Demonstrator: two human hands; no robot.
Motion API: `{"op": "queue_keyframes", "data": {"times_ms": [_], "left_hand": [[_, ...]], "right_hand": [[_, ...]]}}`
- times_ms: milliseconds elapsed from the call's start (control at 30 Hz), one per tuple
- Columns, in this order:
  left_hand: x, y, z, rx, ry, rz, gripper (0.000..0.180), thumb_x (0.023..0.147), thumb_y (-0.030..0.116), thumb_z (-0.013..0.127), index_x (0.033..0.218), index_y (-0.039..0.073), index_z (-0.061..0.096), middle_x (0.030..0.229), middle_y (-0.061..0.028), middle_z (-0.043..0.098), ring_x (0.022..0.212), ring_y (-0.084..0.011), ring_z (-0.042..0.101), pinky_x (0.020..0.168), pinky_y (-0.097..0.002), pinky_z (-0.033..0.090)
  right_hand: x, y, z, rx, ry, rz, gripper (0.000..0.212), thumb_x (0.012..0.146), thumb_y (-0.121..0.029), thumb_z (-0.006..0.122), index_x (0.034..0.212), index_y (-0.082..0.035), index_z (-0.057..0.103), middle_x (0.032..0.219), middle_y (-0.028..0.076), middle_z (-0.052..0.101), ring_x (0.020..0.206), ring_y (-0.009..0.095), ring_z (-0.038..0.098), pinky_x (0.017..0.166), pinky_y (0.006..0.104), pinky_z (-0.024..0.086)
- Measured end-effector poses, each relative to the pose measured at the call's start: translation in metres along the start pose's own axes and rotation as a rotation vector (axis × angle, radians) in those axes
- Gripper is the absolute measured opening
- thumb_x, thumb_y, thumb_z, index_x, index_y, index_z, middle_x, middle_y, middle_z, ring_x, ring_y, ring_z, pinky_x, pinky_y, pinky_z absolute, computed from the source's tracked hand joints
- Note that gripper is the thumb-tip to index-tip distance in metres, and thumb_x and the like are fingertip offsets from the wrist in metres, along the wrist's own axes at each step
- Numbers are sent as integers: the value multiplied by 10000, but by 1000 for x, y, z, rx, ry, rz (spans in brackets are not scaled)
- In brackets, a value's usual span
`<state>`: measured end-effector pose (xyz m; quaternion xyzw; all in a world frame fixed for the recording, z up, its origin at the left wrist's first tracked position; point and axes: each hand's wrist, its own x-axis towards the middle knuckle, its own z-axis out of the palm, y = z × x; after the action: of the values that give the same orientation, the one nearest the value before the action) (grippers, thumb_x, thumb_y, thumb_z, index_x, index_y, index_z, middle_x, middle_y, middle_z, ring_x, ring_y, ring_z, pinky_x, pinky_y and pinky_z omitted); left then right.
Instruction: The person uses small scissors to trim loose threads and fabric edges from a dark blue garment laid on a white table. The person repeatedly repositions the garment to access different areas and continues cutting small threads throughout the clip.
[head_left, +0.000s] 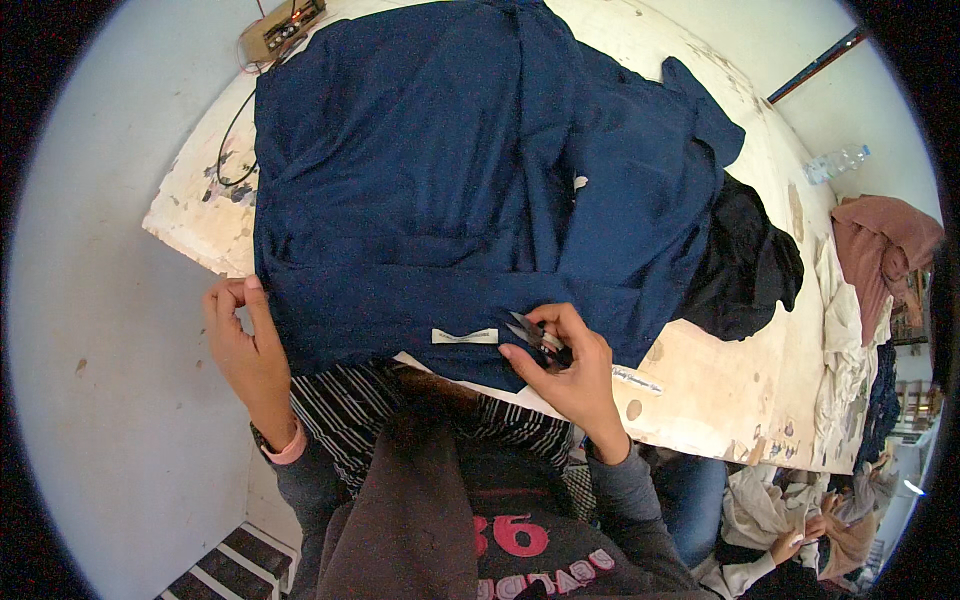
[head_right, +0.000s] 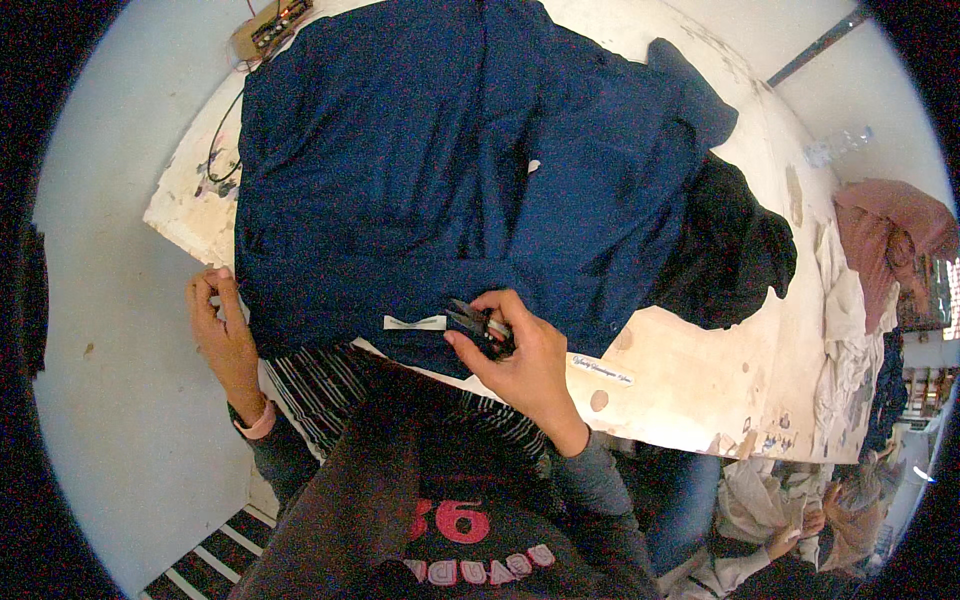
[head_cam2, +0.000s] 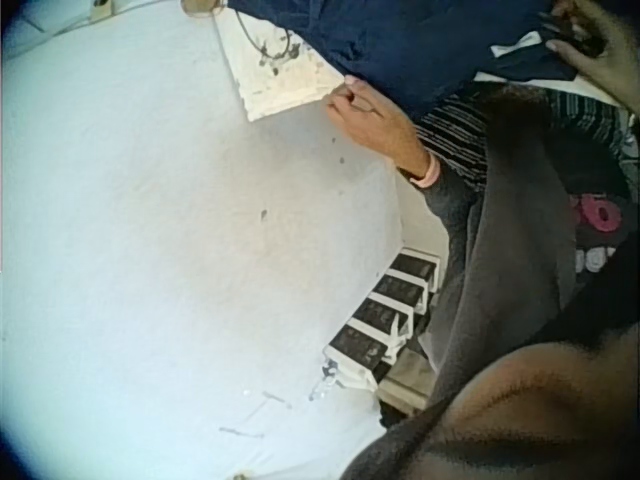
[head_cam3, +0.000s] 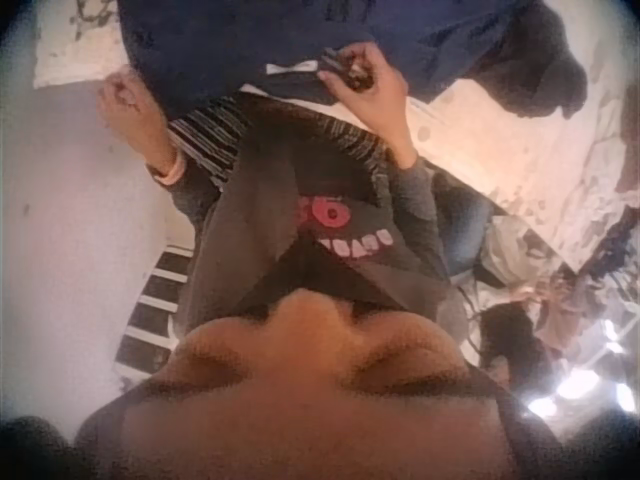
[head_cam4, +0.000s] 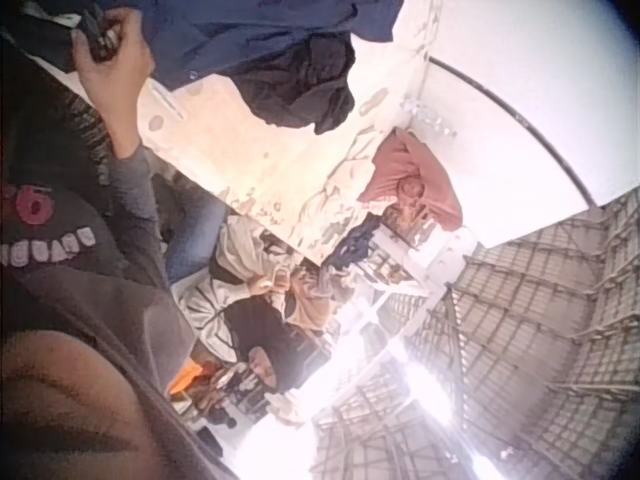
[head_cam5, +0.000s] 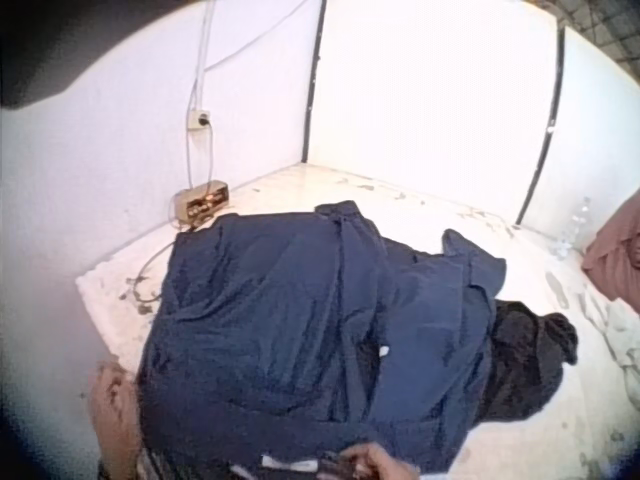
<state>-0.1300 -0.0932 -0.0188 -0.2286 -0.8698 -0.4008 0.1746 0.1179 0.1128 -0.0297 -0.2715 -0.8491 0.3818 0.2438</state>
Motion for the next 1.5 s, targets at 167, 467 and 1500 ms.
{"op": "queue_keyframes", "data": {"times_ms": [167, 467, 1500], "left_hand": [[-25, 23, 1, -149, -242, 128, 174, 903, 148, 780, 1014, 38, 705, 1034, -104, 667, 978, -260, 649, 875, -367, 503], [-56, 61, 30, -250, -565, 278, 204, 841, 156, 808, 1037, 126, 755, 1121, -49, 715, 1018, -279, 695, 856, -384, 512], [-78, 63, 71, -248, -396, 697, 193, 834, 179, 780, 1011, 144, 713, 1178, 57, 670, 1020, -183, 629, 836, -354, 455]], "right_hand": [[9, -10, 10, -156, -42, -253, 230, 793, -132, 849, 995, -84, 747, 751, 24, 665, 617, 153, 614, 601, 273, 450], [16, -4, 18, 10, -120, -28, 191, 820, -67, 773, 1007, -44, 741, 857, 108, 731, 693, 205, 679, 637, 314, 502], [21, 19, 29, 437, -59, 172, 137, 966, -132, 738, 931, -10, 685, 744, -18, 648, 692, 31, 502, 616, 242, 403]]}}
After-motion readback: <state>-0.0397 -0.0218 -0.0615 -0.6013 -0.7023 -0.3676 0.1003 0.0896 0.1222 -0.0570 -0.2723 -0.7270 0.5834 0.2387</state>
